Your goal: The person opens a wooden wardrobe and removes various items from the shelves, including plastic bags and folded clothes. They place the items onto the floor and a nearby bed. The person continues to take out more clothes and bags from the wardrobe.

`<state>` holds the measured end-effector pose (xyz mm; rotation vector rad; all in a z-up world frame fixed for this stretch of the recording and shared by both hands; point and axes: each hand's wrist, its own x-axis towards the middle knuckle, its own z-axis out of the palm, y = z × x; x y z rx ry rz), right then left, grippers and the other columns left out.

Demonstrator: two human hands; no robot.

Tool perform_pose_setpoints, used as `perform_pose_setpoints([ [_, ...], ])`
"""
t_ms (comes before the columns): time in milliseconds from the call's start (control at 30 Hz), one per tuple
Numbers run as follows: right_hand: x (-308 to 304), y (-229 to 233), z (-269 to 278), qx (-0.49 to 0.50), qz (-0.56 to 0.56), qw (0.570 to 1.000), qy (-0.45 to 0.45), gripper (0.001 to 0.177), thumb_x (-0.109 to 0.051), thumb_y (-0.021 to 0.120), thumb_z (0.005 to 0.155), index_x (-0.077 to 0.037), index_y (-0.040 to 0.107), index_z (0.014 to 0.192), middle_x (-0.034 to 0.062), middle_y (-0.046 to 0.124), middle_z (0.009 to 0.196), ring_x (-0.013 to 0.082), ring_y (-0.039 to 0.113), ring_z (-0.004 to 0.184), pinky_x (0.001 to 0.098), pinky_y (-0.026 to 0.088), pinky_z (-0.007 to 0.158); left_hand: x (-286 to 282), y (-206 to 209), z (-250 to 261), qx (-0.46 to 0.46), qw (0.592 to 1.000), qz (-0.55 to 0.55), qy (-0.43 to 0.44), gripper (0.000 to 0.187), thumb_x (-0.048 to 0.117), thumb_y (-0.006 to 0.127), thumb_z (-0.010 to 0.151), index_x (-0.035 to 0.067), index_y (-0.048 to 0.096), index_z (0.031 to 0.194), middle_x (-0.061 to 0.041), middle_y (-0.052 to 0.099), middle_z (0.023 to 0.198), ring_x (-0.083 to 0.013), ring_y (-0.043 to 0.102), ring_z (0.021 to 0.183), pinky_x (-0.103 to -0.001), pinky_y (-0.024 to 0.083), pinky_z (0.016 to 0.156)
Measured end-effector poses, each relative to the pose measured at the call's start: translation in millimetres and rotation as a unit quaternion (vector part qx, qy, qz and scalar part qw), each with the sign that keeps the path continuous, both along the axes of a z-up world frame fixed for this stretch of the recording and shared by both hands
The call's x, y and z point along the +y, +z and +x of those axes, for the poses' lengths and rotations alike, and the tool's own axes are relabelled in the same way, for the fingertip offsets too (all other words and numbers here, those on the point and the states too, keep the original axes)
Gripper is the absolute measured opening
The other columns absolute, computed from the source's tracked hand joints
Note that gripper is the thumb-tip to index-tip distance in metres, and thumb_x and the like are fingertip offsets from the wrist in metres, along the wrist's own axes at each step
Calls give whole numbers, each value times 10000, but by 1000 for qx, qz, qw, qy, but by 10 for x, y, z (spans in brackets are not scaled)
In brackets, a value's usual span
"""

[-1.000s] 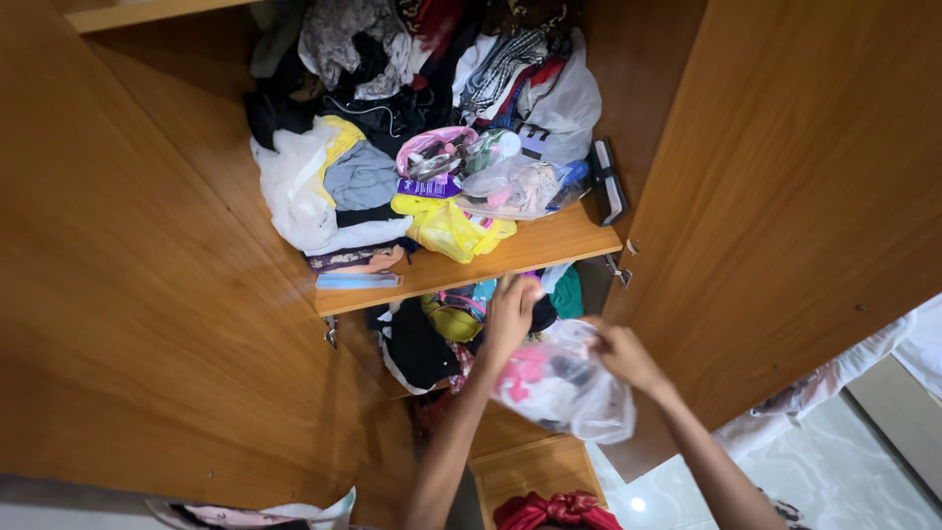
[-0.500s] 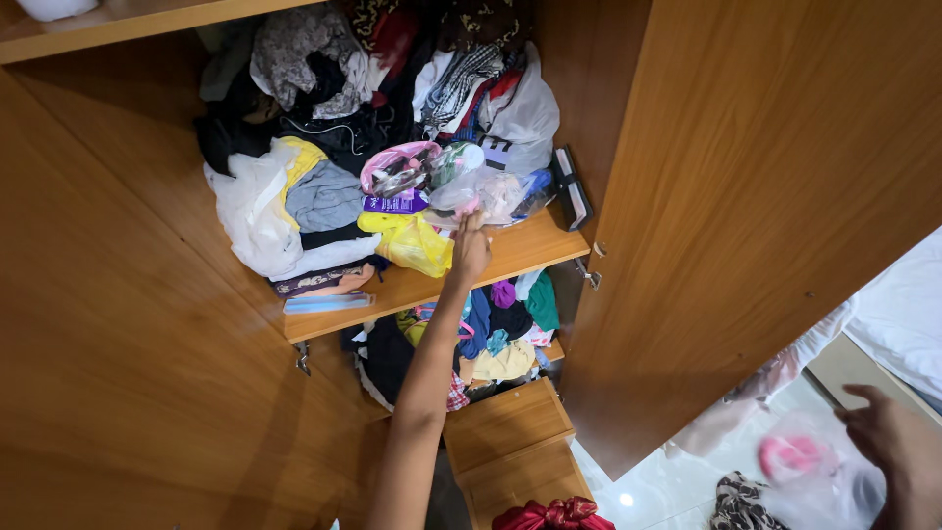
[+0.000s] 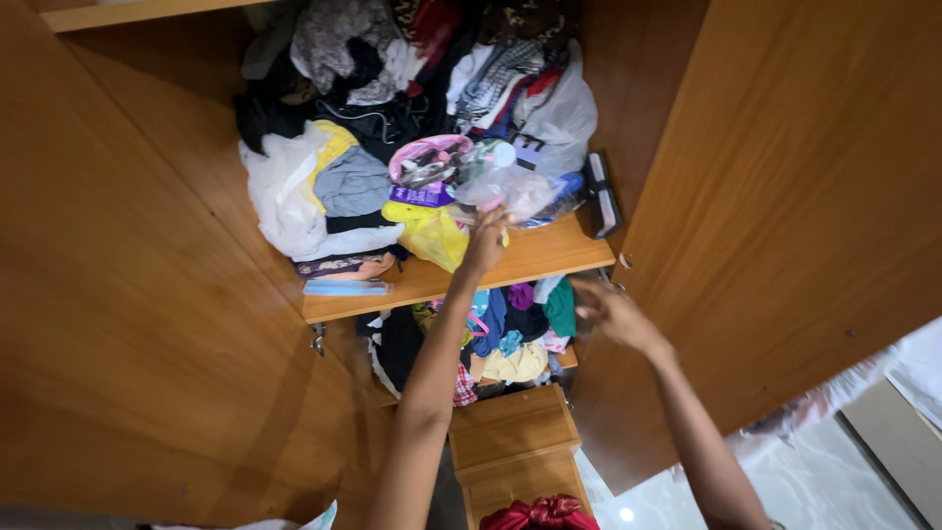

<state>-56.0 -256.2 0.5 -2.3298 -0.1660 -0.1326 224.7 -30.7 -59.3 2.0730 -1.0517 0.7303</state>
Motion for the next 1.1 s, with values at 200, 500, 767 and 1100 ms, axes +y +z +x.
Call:
perform_pose_setpoints([
  [200, 716, 127, 1400, -243, -39, 969, -38, 864, 18, 748, 731, -44, 397, 1518, 243, 314, 1601, 442, 368, 1387, 455, 430, 1042, 125, 146, -310, 63, 992, 93, 54, 550, -66, 629, 774, 96, 664, 1299, -106, 554, 1494, -435, 355, 1429, -613, 264, 1137],
  [500, 533, -259, 2321, -276, 25, 958, -78, 471, 164, 562, 785, -37, 752, 1166, 201, 691, 1315, 349, 694, 1129, 399, 554, 938, 379, 421, -287, 70, 996, 32, 41, 772, 376, 684, 936, 127, 324, 1573, -165, 481, 1530, -369, 501, 1386, -495, 481, 1038],
  [767, 275, 501, 1277, -322, 64, 901, -285, 241, -76, 643, 1018, -142, 775, 1208, 200, 737, 1049, 302, 736, 829, 397, 574, 775, 158, 59, 400, 80, 986, -68, 130, 613, 436, 582, 1061, 68, 419, 1525, -178, 511, 1535, -355, 545, 1371, -470, 488, 1045],
  [1100, -653, 337, -731, -174, -21, 895, -411, 313, -382, 765, 987, -121, 808, 1153, 147, 770, 970, 274, 746, 843, 380, 561, 771, 296, 278, -50, 59, 964, -166, 201, 655, 56, 758, 752, 102, 555, 1373, -218, 456, 1384, -430, 599, 1187, -476, 517, 982],
])
